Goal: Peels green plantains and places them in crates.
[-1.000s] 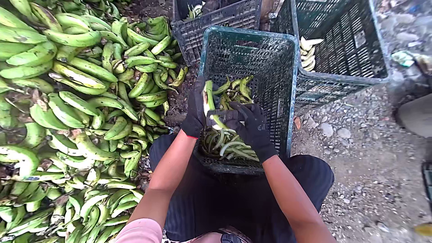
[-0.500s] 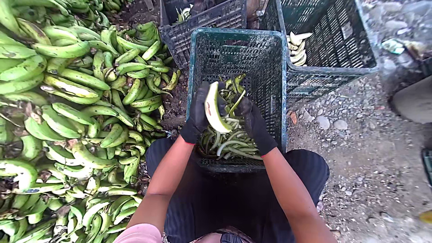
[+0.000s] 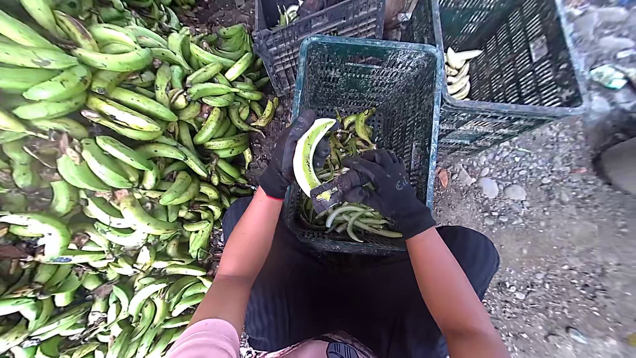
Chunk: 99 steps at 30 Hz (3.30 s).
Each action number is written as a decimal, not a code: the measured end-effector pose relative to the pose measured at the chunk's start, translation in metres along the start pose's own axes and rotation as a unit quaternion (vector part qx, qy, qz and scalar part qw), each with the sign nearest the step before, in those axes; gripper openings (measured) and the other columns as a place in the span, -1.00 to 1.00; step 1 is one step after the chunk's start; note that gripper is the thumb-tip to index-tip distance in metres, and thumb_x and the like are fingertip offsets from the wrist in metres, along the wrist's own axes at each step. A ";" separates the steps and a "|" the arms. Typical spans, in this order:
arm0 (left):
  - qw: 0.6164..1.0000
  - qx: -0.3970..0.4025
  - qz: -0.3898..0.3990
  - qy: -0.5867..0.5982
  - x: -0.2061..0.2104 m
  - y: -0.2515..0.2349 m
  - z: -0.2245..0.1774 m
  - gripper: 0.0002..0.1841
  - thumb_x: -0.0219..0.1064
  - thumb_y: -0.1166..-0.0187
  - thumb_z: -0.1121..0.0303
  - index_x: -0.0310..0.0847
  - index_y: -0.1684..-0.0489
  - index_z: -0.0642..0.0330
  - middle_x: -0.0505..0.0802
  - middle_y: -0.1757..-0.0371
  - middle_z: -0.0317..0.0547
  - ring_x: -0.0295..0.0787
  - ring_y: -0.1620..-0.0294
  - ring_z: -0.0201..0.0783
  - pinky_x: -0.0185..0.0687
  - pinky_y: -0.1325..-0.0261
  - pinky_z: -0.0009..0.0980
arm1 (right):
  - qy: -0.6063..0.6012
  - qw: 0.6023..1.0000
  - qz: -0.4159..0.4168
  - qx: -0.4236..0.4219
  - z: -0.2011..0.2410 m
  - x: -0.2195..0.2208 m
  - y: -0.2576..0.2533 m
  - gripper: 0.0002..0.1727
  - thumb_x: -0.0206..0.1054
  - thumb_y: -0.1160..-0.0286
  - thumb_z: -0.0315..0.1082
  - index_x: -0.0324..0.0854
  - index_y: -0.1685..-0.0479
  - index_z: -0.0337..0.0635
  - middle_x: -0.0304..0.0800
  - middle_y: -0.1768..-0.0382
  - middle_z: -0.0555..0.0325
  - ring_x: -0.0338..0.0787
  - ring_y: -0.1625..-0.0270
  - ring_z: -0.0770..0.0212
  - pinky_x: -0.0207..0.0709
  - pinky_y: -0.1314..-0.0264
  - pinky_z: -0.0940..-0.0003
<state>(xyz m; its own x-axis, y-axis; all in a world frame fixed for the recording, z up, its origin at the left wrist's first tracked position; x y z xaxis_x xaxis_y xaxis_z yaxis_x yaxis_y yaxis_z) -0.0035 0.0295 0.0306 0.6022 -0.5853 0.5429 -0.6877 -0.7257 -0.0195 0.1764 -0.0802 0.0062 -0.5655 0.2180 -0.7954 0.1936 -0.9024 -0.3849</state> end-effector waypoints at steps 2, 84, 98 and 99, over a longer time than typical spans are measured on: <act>0.999 0.001 -0.017 -0.048 0.000 0.001 0.002 -0.47 -0.31 -0.83 0.07 0.59 -0.03 0.19 0.78 0.61 -0.20 0.72 0.68 -0.40 0.71 0.60 -0.50 | 0.007 1.000 0.011 0.009 0.002 0.004 -0.001 -0.04 -0.04 -0.28 0.68 0.74 -0.40 0.21 0.76 -0.13 -0.15 0.68 -0.26 -0.30 0.40 -0.18 -0.43; 0.632 0.245 -0.730 -0.086 -0.151 0.475 0.064 -0.39 -0.29 -0.82 -0.10 0.35 -0.58 0.08 0.70 -0.37 -0.06 0.72 -0.31 -0.14 0.72 -0.32 -0.04 | -0.083 0.865 0.255 0.423 0.022 0.132 0.064 -0.49 -0.07 -0.90 -0.10 0.61 -0.21 -0.39 0.65 0.33 0.13 0.52 0.41 0.44 0.52 0.28 0.41; 0.917 0.231 -0.307 -0.104 -0.097 0.253 -0.079 -0.30 0.24 -0.57 -0.27 0.34 -0.59 -0.08 0.86 -0.06 -0.21 0.85 0.06 -0.24 0.83 0.04 -0.29 | -0.297 0.860 0.042 0.413 -0.003 0.070 0.045 -0.48 -0.07 -0.89 -0.09 0.51 -0.43 -0.34 0.76 0.27 0.11 0.70 0.42 0.34 0.68 0.30 0.32; 0.931 0.180 -0.285 -0.140 -0.093 0.229 -0.085 -0.32 0.33 -0.55 -0.17 0.31 -0.61 -0.10 0.84 -0.08 -0.26 0.83 0.05 -0.29 0.82 0.04 -0.33 | -0.345 0.839 0.032 0.418 -0.004 0.061 0.039 -0.47 -0.11 -0.91 -0.08 0.49 -0.48 -0.31 0.79 0.18 0.11 0.71 0.42 0.36 0.70 0.31 0.36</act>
<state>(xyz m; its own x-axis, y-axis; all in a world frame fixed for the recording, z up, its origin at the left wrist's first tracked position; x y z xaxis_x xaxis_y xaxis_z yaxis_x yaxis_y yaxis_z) -0.2516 -0.0515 0.0474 0.9445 -0.1024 0.3120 -0.0736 -0.9920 -0.1030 0.1525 -0.1010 -0.0592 -0.9613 0.1525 -0.2294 -0.2263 -0.9122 0.3417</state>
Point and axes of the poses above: each hand's wrist, its own y-axis away from the middle knuckle, its own x-axis out of the palm, z = x × y, the point moved 4 cm from there along -y, towards the middle knuckle
